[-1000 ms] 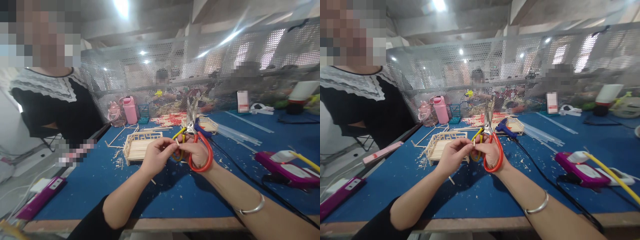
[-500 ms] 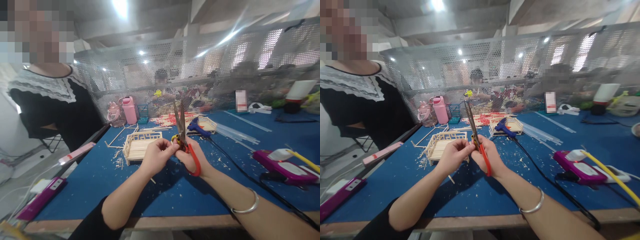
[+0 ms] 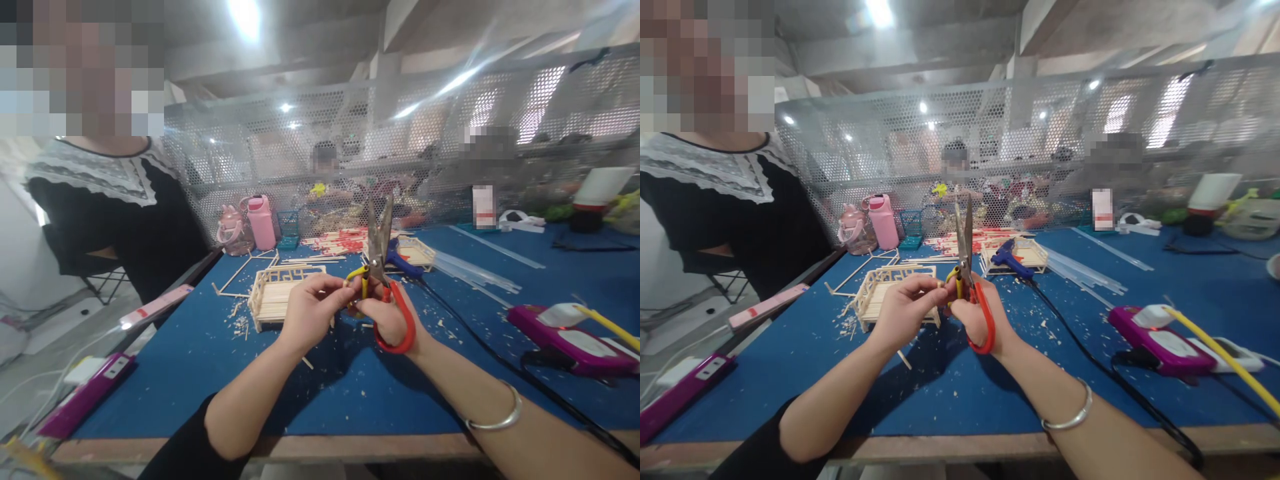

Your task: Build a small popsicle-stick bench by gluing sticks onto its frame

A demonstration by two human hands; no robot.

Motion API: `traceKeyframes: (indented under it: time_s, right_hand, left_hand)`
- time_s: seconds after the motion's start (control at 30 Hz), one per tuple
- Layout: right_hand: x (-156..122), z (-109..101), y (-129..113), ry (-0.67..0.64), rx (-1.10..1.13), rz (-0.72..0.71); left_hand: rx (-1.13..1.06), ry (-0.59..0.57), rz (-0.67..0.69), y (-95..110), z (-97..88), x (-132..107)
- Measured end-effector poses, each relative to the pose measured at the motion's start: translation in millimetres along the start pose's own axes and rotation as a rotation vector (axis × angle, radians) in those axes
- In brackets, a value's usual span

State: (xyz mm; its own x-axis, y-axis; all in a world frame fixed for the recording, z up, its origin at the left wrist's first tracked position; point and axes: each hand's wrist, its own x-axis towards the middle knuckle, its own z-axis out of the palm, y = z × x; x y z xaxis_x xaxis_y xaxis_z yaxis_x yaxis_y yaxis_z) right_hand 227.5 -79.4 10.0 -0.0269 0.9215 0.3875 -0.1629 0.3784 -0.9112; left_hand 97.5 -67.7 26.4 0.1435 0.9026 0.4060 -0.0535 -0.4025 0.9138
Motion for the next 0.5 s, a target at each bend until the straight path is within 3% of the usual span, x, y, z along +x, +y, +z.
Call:
traceKeyframes:
  time_s: [0.23, 0.33, 0.5]
  right_hand:
    - [-0.5, 4.9, -5.4, 0.091, -0.083, 0.048]
    - [0.8, 3.5, -3.1, 0.092, -0.057, 0.022]
    - [4.4, 1.9, -0.5, 0.078, 0.029, -0.003]
  left_hand:
    - [-0.421, 0.129, -0.182, 5.5, -4.6, 6.3]
    - [-0.378, 0.058, -0.188, 5.2, -3.4, 3.4]
    - [-0.165, -0.063, -0.082, -0.6, 1.3, -1.7]
